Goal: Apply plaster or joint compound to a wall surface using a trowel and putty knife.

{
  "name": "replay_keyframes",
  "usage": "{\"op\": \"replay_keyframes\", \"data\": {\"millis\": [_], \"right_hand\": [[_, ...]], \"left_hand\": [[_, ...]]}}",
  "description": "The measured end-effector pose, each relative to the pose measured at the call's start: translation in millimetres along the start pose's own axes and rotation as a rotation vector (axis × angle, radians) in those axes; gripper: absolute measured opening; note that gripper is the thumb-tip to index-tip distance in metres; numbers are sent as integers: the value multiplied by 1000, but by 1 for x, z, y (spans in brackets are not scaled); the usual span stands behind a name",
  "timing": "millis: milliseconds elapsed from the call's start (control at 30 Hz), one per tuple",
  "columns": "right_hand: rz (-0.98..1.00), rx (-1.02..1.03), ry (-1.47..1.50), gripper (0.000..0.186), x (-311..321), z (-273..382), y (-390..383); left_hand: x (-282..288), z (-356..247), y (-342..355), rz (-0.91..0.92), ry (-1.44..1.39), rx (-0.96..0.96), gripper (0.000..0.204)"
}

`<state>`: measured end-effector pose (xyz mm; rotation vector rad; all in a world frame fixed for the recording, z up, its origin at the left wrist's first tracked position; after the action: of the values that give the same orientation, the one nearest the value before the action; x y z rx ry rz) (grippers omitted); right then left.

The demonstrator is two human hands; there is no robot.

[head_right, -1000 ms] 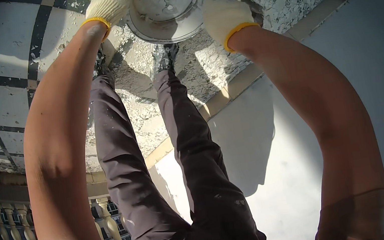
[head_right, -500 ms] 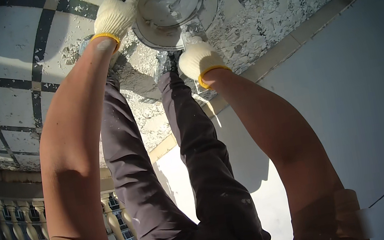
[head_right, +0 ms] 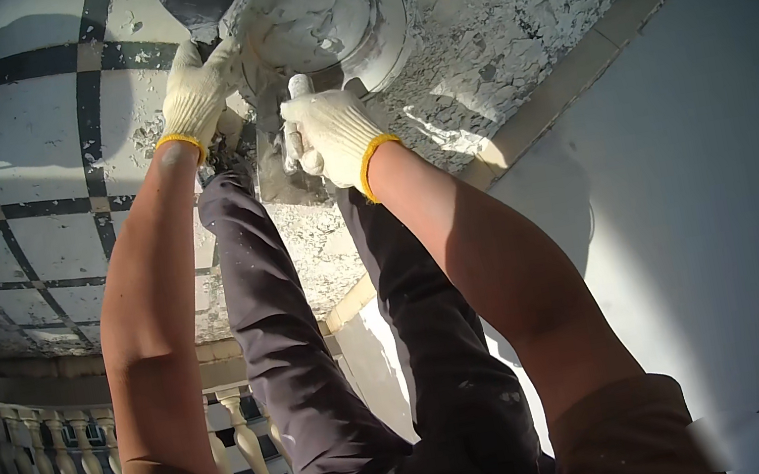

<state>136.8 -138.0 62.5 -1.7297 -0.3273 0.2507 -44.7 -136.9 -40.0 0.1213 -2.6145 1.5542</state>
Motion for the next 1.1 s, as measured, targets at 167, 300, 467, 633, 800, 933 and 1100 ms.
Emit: {"op": "replay_keyframes", "data": {"millis": [167, 300, 467, 633, 800, 933, 1100], "right_hand": [[195, 29, 542, 2, -8, 15, -3], [281, 36, 818, 5, -12, 24, -4], [300, -14, 941, 6, -22, 25, -4], [309, 10, 998, 6, -26, 28, -4], [431, 83, 1250, 5, -19, 21, 0], [539, 138, 1447, 6, -16, 15, 2], [550, 218, 1538, 9, -6, 2, -13]], "left_hand": [[11, 16, -17, 26, -364, 161, 40], [10, 55, -25, 41, -298, 233, 42], [-8, 87, -48, 44, -604, 211, 47], [-27, 94, -70, 202, -1236, 49, 52], [-64, 114, -75, 78, -1189, 198, 43], [-71, 135, -77, -35, -1144, 307, 36], [-47, 153, -86, -179, -1088, 431, 29]]}}
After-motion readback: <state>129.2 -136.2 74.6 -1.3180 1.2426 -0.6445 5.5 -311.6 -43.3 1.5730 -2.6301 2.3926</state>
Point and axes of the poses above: each hand's wrist, its own y-axis towards the middle knuckle, its own x-axis out of the back of the hand, z = x × y, the point moved 1 cm from there along y, towards the middle knuckle, and after that the axes turned 9 degrees about -y, right-handed, at the moved point
